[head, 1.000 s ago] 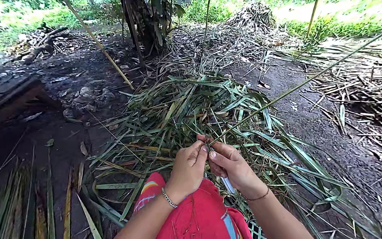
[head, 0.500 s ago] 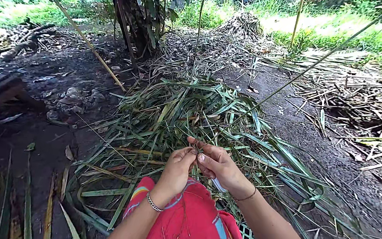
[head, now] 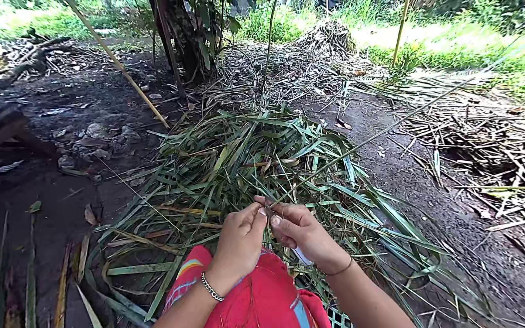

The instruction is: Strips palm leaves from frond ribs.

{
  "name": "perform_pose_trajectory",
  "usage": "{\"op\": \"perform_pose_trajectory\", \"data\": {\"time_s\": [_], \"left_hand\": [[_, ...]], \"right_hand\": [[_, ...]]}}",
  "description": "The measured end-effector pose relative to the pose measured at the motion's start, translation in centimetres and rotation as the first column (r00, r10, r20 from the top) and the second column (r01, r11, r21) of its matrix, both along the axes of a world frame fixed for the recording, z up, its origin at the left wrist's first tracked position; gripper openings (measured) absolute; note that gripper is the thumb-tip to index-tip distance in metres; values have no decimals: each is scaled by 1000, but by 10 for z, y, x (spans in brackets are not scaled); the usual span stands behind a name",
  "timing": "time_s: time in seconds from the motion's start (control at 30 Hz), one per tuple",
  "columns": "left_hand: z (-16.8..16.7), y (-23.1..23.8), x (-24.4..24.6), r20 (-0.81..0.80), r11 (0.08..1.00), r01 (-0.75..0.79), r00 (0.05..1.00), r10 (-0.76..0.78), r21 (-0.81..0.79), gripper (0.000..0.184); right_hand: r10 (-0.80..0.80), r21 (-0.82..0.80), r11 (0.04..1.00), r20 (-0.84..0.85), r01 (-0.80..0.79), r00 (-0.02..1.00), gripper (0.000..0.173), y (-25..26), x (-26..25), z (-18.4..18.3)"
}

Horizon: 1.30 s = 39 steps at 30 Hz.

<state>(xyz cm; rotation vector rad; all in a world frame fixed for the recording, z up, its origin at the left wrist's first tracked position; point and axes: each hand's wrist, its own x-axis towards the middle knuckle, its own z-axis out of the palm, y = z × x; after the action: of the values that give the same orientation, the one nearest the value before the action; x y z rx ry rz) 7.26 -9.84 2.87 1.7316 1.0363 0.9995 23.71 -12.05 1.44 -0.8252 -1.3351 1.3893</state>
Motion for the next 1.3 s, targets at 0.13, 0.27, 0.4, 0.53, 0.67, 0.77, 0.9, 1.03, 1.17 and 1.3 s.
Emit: {"op": "perform_pose_trajectory", "data": {"time_s": [0.13, 0.27, 0.4, 0.53, 0.67, 0.77, 0.9, 1.03, 1.17, 1.3], "left_hand": [[4, 1, -6, 58, 999, 21, 998, -19, -39, 31], [-3, 3, -6, -143, 981, -69, 985, 96, 180, 33], [-13, 3, -2, -246, 891, -90, 944, 219, 446, 38], [-10, 5, -9, -215, 908, -91, 957, 193, 409, 38], [2, 10, -33, -86, 995, -39, 995, 47, 89, 30], [8, 16, -45, -5, 988, 25, 1000, -27, -155, 30], [9, 21, -42, 61, 926, 99, 995, -83, -364, 34], [10, 24, -49, 173, 834, 221, 973, -153, -505, 42], [2, 31, -71, 211, 736, 299, 954, -214, -608, 41], [-4, 32, -83, 222, 678, 270, 962, -158, -684, 42]], "right_hand": [[-209, 86, 972, -112, 219, 972, 32, 11, 27, 8], [-264, 22, 962, -162, 271, 951, 39, 16, 38, 14], [-12, -108, 994, -77, 4, 997, 22, 0, -4, 6], [-123, -30, 992, -194, 119, 973, 26, 11, 10, 3], [-426, 55, 885, -306, 462, 851, 33, 37, 87, 11], [-507, 36, 825, -394, 564, 767, 35, 41, 118, 15], [-224, 11, 971, -291, 238, 930, 40, 25, 79, 2], [-17, -6, 1000, -239, 16, 971, 40, 20, 50, -4], [-252, 83, 956, -261, 282, 932, 35, 32, 107, 3], [-422, 82, 870, -383, 485, 822, 35, 35, 143, 3]]}}
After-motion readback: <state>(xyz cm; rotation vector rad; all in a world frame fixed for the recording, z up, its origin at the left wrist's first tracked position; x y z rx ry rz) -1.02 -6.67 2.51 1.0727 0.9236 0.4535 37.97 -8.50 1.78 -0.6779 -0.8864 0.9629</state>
